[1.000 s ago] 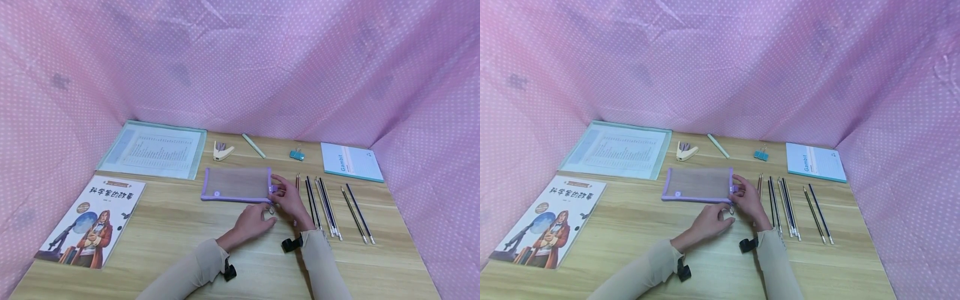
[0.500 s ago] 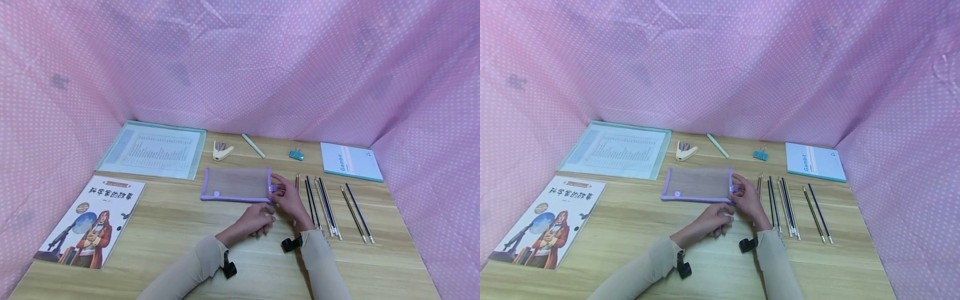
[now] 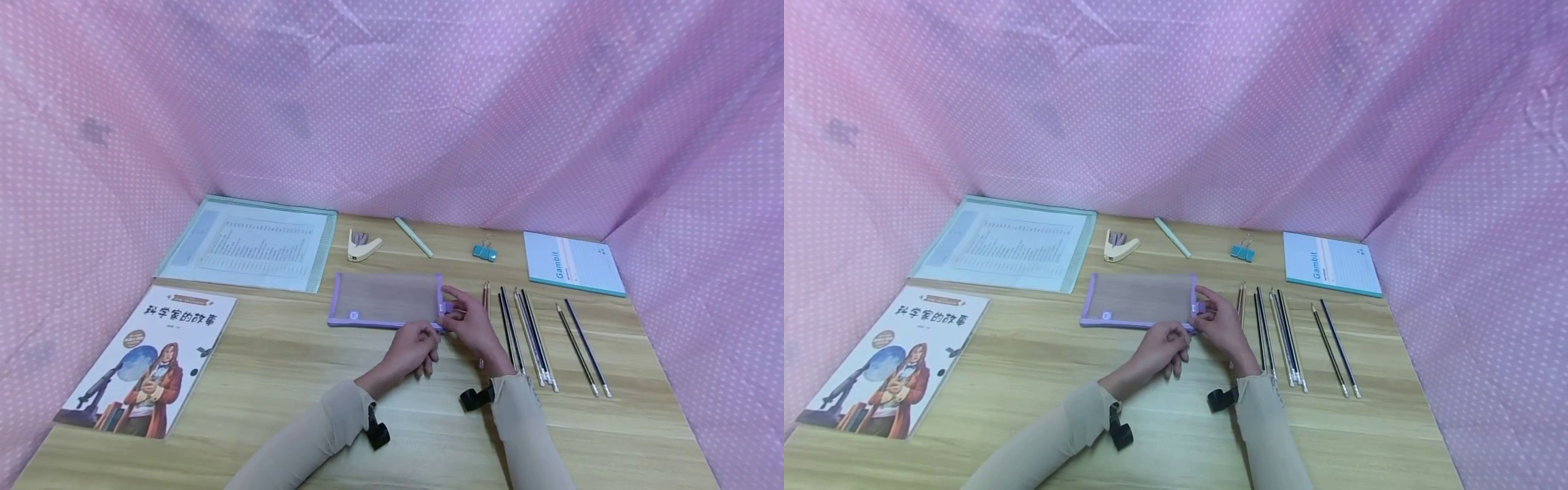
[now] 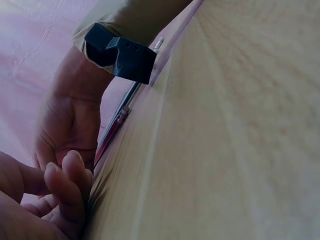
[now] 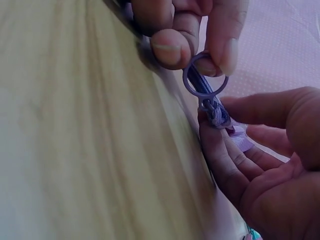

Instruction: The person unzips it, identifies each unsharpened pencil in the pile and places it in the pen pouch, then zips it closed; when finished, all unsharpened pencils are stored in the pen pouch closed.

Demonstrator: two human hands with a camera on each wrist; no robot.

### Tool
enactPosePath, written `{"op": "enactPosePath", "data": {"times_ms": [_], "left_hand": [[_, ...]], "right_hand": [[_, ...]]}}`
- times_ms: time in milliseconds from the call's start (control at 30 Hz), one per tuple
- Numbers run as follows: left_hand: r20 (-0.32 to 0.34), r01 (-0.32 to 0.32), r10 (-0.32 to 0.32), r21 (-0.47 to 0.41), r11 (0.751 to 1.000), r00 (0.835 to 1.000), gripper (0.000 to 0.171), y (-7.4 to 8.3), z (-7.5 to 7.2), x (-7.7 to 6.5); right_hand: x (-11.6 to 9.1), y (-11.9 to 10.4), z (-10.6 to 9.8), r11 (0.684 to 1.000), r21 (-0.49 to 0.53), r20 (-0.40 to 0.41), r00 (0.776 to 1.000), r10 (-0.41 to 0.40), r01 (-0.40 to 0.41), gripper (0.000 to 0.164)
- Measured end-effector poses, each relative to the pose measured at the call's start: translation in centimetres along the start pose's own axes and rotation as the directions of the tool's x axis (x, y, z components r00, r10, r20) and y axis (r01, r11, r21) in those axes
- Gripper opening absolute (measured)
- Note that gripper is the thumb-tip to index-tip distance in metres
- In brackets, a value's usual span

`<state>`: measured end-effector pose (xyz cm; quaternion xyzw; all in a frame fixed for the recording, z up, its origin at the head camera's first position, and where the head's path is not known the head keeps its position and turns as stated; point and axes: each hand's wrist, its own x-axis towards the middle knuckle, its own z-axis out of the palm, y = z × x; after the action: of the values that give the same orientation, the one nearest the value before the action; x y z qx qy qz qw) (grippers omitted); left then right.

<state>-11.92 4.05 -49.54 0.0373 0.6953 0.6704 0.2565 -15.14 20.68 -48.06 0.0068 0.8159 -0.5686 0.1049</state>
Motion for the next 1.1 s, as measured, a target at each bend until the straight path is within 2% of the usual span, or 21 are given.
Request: {"op": "enactPosePath", "data": {"times_ms": [233, 467, 867, 1100], "left_hand": [[0.005, -0.008, 0.008, -0.053, 0.999, 1.000, 0.016, 0.12, -0.08, -0.12], [0.011, -0.014, 0.014, -0.055, 0.998, 1.000, 0.017, 0.12, -0.23, -0.14], [-0.042, -0.098, 0.101, 0.069, 0.993, 0.994, 0.014, 0.30, -0.55, -0.18], [-0.076, -0.111, 0.121, 0.123, 0.986, 0.990, 0.013, 0.40, -0.60, -0.39]], "right_hand": [[-0.18, -0.09, -0.22, 1.000, -0.004, 0.041, 0.999, -0.009, 0.010, 0.078], [-0.14, -0.01, -0.42, 1.000, 0.016, 0.047, 0.999, 0.000, -0.001, 0.079], [-0.05, 0.11, -0.44, 0.998, 0.044, 0.015, 0.999, 0.035, -0.035, 0.077], [0.10, 0.31, -0.49, 0.997, 0.064, 0.004, 0.999, 0.044, -0.044, 0.077]]}}
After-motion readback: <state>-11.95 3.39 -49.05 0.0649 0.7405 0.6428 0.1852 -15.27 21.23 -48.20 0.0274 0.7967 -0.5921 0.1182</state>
